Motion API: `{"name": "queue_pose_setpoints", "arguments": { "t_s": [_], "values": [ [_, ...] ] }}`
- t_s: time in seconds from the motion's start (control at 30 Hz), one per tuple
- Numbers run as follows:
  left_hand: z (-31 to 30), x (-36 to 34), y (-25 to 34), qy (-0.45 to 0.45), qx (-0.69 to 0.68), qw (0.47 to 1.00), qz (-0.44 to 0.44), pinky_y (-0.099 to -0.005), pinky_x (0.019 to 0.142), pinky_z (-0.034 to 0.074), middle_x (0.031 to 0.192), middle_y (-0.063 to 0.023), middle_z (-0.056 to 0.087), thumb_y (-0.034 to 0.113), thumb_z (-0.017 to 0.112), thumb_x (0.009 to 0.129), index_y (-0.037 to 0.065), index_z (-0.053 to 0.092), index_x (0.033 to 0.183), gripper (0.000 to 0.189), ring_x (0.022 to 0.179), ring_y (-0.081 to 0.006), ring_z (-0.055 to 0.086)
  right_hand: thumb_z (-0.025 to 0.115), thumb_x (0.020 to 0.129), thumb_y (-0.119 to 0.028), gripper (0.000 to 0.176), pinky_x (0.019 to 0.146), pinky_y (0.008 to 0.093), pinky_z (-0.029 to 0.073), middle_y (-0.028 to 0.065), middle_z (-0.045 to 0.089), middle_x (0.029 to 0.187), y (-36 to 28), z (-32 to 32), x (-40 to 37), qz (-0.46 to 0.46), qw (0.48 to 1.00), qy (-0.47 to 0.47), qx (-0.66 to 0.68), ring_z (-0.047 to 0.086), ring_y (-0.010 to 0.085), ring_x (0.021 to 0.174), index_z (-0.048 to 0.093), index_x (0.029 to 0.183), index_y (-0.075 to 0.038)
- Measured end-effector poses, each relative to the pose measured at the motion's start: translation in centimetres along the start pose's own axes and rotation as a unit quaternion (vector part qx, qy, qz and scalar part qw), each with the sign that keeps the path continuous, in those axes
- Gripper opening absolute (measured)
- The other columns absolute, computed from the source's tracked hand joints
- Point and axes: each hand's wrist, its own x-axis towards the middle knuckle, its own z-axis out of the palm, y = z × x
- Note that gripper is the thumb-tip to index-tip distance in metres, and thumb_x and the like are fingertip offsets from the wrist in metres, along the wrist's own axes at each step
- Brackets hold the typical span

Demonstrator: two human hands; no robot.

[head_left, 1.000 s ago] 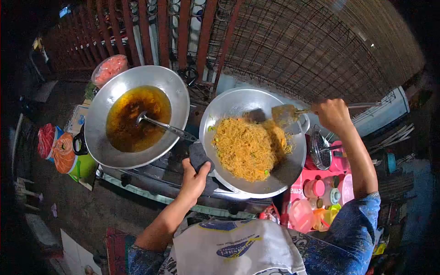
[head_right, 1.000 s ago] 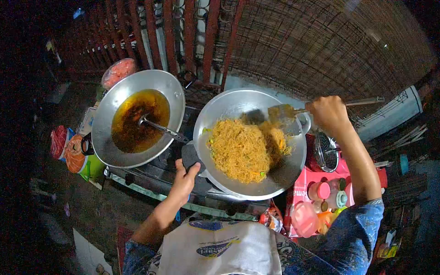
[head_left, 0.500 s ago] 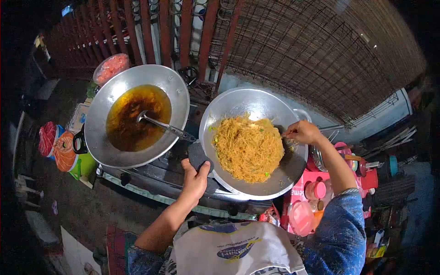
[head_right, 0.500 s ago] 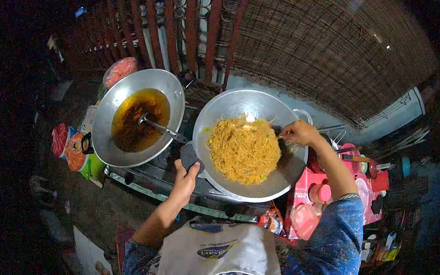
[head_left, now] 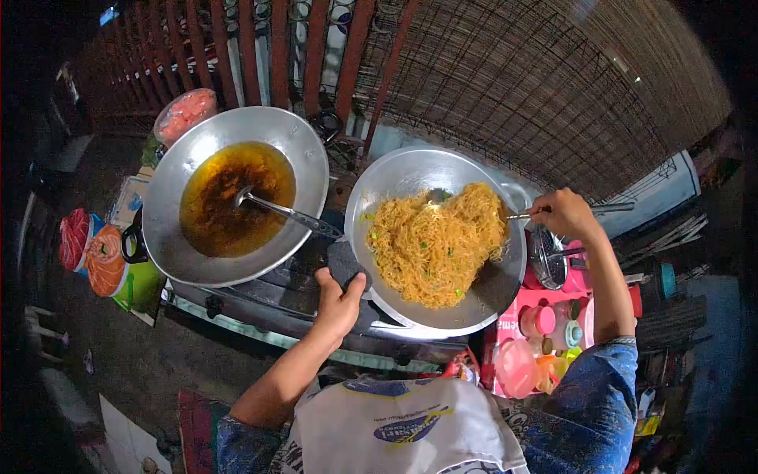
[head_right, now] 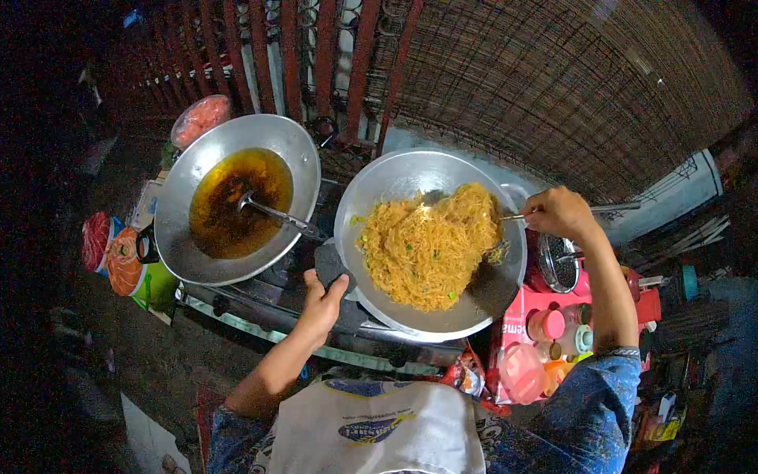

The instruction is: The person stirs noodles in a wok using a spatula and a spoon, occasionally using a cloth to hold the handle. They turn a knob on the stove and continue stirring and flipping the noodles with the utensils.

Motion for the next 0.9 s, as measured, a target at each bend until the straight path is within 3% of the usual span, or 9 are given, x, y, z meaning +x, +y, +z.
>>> {"name": "queue_pose_setpoints", "arguments": {
  "t_s": [0.1, 0.17, 0.33, 0.43, 0.57, 0.77, 0.83, 0.87, 0.9],
  "values": [
    [0.0, 0.1, -0.4, -0.002, -0.015, 1.0, 0.007, -0.0307, 0.083, 0.038, 0.102, -0.0117, 0.047, 0.025, 0.056, 0.084, 0.0, 0.029, 0.11, 0.045, 0.095, -0.0193, 0.047, 0.067, 0.069, -0.023, 0.018, 0.062, 0.0336, 0.048, 0.0071, 0.065, 0.074, -1.1, -1.9, -1.0, 0.028, 0.999, 0.028, -0.029, 0.063, 0.0239, 0.068, 0.069, 0.085, -0.016],
    [0.0, -0.1, 0.3, 0.0, 0.002, 1.0, -0.003, -0.0308, 0.083, 0.038, 0.102, -0.0116, 0.047, 0.025, 0.056, 0.084, 0.0, 0.029, 0.11, 0.045, 0.095, -0.0193, 0.047, 0.064, 0.071, -0.025, 0.017, 0.063, 0.0376, 0.05, 0.0089, 0.065, 0.075, -1.8, -3.1, -1.5, 0.05, 0.997, 0.049, -0.04, 0.062, 0.028, 0.07, 0.069, 0.086, -0.018],
    [0.0, 0.0, 0.4, -0.009, -0.022, 1.0, -0.017, -0.0309, 0.084, 0.038, 0.103, -0.0123, 0.048, 0.024, 0.058, 0.083, 0.001, 0.03, 0.11, 0.045, 0.095, -0.0194, 0.048, 0.06, 0.071, -0.022, 0.015, 0.059, 0.0382, 0.05, 0.0093, 0.064, 0.07, -4.3, -2.6, -1.8, 0.02, 0.983, 0.076, -0.165, 0.062, 0.0273, 0.066, 0.068, 0.084, -0.02],
    [-0.2, 0.2, 0.3, -0.013, -0.001, 1.0, -0.02, -0.0308, 0.083, 0.039, 0.104, -0.0125, 0.049, 0.023, 0.059, 0.082, 0.001, 0.03, 0.111, 0.046, 0.095, -0.019, 0.049, 0.057, 0.069, -0.016, 0.016, 0.054, 0.0379, 0.05, 0.0082, 0.062, 0.066, -5.2, -2.1, -2.1, -0.015, 0.957, 0.143, -0.254, 0.063, 0.0252, 0.063, 0.067, 0.081, -0.02],
    [-0.4, 0.1, 0.3, -0.025, -0.04, 0.999, -0.026, -0.0313, 0.08, 0.041, 0.104, -0.0124, 0.05, 0.023, 0.06, 0.081, 0.001, 0.03, 0.111, 0.048, 0.094, -0.0188, 0.049, 0.055, 0.069, -0.015, 0.015, 0.052, 0.0375, 0.05, 0.009, 0.062, 0.068, -5.2, -2.4, -2.6, -0.032, 0.951, 0.167, -0.258, 0.063, 0.0253, 0.062, 0.066, 0.079, -0.018],
    [0.1, 0.2, 0.2, -0.009, -0.053, 0.998, -0.023, -0.0316, 0.08, 0.041, 0.102, -0.0126, 0.049, 0.021, 0.059, 0.082, 0.002, 0.029, 0.11, 0.045, 0.093, -0.0191, 0.049, 0.054, 0.072, -0.016, 0.015, 0.053, 0.0384, 0.05, 0.01, 0.062, 0.069, -2.4, -0.5, -3.3, -0.014, 0.935, 0.05, -0.352, 0.064, 0.0256, 0.063, 0.066, 0.082, -0.017],
    [0.3, 0.3, 0.0, -0.002, -0.058, 0.998, -0.025, -0.0315, 0.081, 0.041, 0.102, -0.0127, 0.049, 0.021, 0.058, 0.082, 0.002, 0.029, 0.109, 0.044, 0.092, -0.0193, 0.049, 0.054, 0.074, -0.017, 0.012, 0.054, 0.0391, 0.051, 0.0091, 0.062, 0.067, -0.7, 2.4, -2.9, -0.036, 0.961, 0.003, -0.273, 0.064, 0.0248, 0.063, 0.065, 0.078, -0.015],
    [0.6, 0.2, 0.1, 0.017, -0.032, 0.999, 0.012, -0.0314, 0.081, 0.04, 0.101, -0.0124, 0.049, 0.02, 0.057, 0.082, 0.001, 0.029, 0.108, 0.042, 0.092, -0.0192, 0.049, 0.052, 0.077, -0.019, 0.013, 0.055, 0.0397, 0.051, 0.0087, 0.063, 0.068, -1.5, 3.8, -2.4, 0.0, 0.964, -0.046, -0.263, 0.064, 0.0245, 0.064, 0.065, 0.077, -0.016],
    [0.9, 0.1, 0.2, 0.035, -0.005, 0.998, 0.048, -0.0314, 0.081, 0.04, 0.1, -0.0122, 0.049, 0.02, 0.056, 0.083, 0.001, 0.029, 0.107, 0.041, 0.091, -0.0191, 0.048, 0.053, 0.077, -0.021, 0.015, 0.057, 0.0414, 0.051, 0.0104, 0.063, 0.072, -0.5, 7.6, -1.3, -0.052, 0.973, -0.041, -0.223, 0.064, 0.0261, 0.066, 0.066, 0.084, -0.019]
  ]
}}
